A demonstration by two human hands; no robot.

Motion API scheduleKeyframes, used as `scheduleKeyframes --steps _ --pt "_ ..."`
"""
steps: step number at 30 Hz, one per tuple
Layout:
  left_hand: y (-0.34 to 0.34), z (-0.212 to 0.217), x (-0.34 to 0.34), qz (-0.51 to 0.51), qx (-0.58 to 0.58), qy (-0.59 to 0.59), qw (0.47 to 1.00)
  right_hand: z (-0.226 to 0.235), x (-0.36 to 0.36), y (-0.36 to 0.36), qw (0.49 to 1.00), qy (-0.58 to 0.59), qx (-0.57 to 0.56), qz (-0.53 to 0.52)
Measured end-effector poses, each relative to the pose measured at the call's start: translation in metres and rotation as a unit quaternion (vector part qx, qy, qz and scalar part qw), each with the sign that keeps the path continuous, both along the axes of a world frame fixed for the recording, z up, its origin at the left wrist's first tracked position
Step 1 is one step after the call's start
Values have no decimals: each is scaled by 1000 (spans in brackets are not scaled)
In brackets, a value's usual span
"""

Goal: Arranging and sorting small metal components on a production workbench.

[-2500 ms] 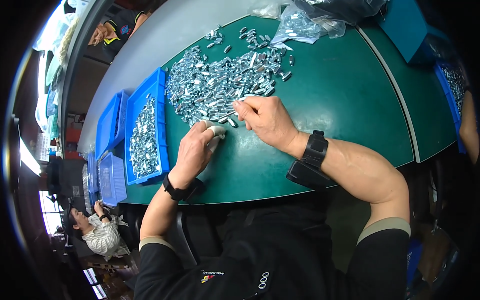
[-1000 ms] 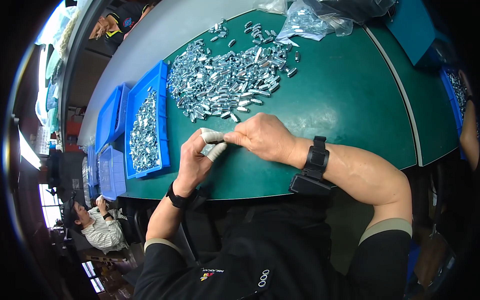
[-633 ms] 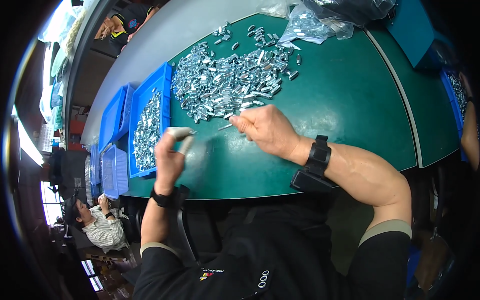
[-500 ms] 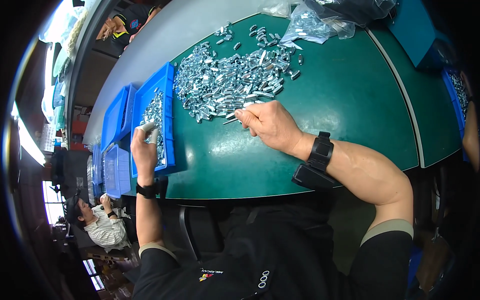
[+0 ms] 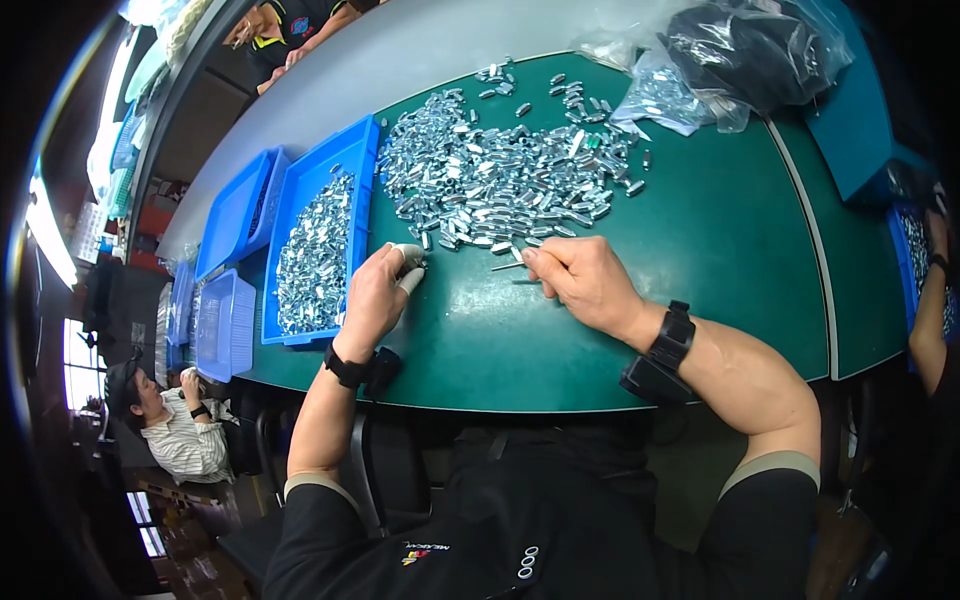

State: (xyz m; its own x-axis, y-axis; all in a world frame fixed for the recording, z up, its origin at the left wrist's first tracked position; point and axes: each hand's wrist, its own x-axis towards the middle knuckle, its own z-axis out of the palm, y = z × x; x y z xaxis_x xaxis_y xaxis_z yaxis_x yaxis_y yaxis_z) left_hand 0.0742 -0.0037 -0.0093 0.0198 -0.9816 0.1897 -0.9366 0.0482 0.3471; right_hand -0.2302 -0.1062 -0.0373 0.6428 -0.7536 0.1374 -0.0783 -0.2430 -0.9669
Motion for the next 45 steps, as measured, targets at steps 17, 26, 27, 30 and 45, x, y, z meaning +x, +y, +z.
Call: scheduleKeyframes --steps 17,26,27,30,45 --pt "-6 -4 -50 -94 113 309 940 6 6 -1 999 13 -43 25" --pt "-4 -10 -53 -102 85 341 931 6 -1 2 994 45 -82 59" --pt "-3 -10 -54 -114 79 334 932 6 0 3 994 45 -82 61" --pt "-6 -9 -52 -141 64 311 938 6 5 5 996 30 -75 44" --pt "4 -13 -58 -223 -34 264 938 6 13 29 984 78 -132 89"
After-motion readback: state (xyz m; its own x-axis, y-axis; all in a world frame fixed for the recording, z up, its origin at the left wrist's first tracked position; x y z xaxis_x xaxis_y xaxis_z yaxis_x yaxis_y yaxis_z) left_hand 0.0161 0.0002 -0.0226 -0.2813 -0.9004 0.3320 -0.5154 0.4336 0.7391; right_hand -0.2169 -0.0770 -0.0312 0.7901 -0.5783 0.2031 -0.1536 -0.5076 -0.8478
